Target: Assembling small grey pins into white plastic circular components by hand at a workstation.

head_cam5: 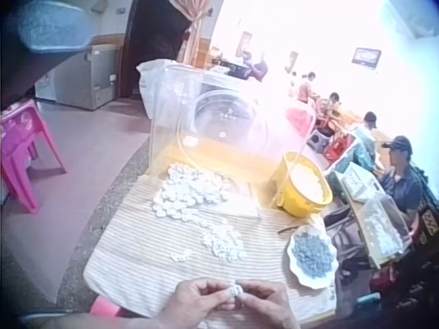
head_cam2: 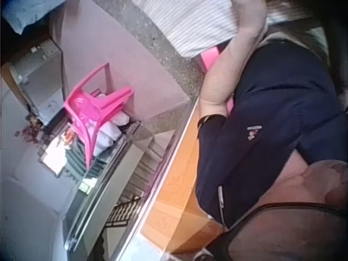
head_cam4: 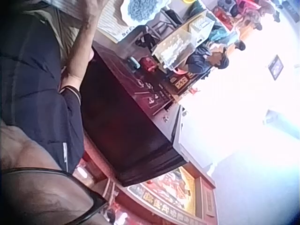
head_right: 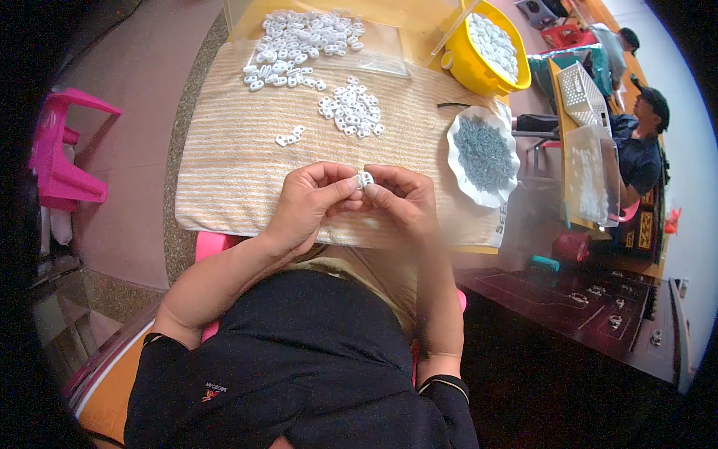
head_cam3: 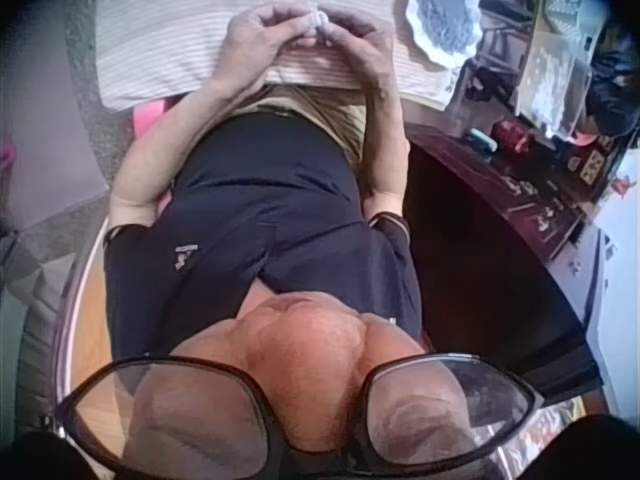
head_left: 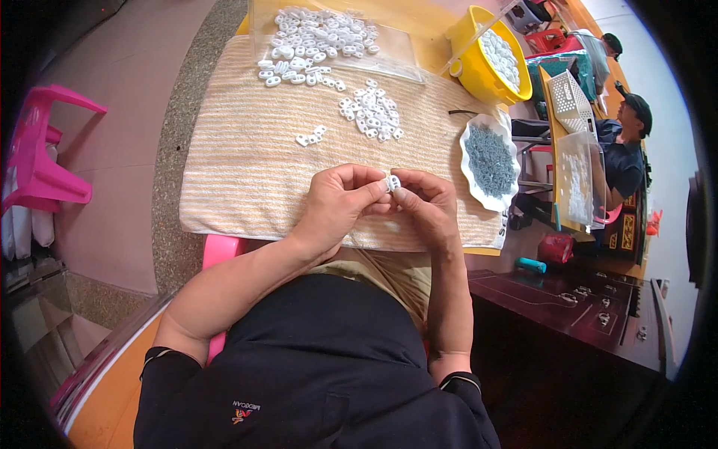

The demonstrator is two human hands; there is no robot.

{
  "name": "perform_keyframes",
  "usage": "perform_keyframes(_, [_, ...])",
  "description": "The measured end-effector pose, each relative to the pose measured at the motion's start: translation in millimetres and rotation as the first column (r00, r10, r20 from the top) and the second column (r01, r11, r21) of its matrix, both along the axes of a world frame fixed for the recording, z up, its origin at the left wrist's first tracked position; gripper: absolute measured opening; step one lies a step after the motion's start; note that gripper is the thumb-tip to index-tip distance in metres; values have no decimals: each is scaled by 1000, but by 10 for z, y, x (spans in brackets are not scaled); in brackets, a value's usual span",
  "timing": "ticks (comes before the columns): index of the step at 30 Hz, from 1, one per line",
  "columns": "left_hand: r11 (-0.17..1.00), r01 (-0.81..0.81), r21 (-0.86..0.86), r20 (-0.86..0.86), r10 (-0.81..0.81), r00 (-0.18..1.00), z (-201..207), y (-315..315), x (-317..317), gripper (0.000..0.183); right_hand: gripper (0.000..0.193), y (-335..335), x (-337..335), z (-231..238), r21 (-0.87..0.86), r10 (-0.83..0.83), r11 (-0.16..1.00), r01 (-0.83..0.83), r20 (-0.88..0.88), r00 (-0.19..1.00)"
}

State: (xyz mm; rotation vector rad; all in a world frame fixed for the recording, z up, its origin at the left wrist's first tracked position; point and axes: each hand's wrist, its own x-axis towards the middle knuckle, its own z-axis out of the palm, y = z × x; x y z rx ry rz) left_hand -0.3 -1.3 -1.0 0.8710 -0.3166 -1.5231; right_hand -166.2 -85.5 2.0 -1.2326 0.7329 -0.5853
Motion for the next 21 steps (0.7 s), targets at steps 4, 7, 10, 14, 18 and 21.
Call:
perform_keyframes(4, [1000,3,-2,-13,-3,1000,-11,0,0,11,27,1,-2,-8,-2,6,1000,-6,7,1000])
perform_keyframes(7, [1000,3,-2,-22,-3,1000,-9,2,9,11,27,2,7,-12,15,4,1000,-5,22,1000])
perform_keyframes(10, [1000,12,6,-9,-11,1000,14,-2,3,11,26,-9,-14,-45,20,-7,1000,7,30,1000])
perform_keyframes(14, [1000,15,5,-4,-15,1000,-3,-7,4,11,26,4,4,-25,31,-29,999,29,23,999])
perform_keyframes(18, [1000,14,20,-12,-13,1000,14,-2,12,11,26,8,14,-4,51,-21,998,21,15,1000])
perform_keyframes(21, [999,21,32,4,-21,1000,10,-2,17,11,25,16,18,2,71,-25,997,21,48,999])
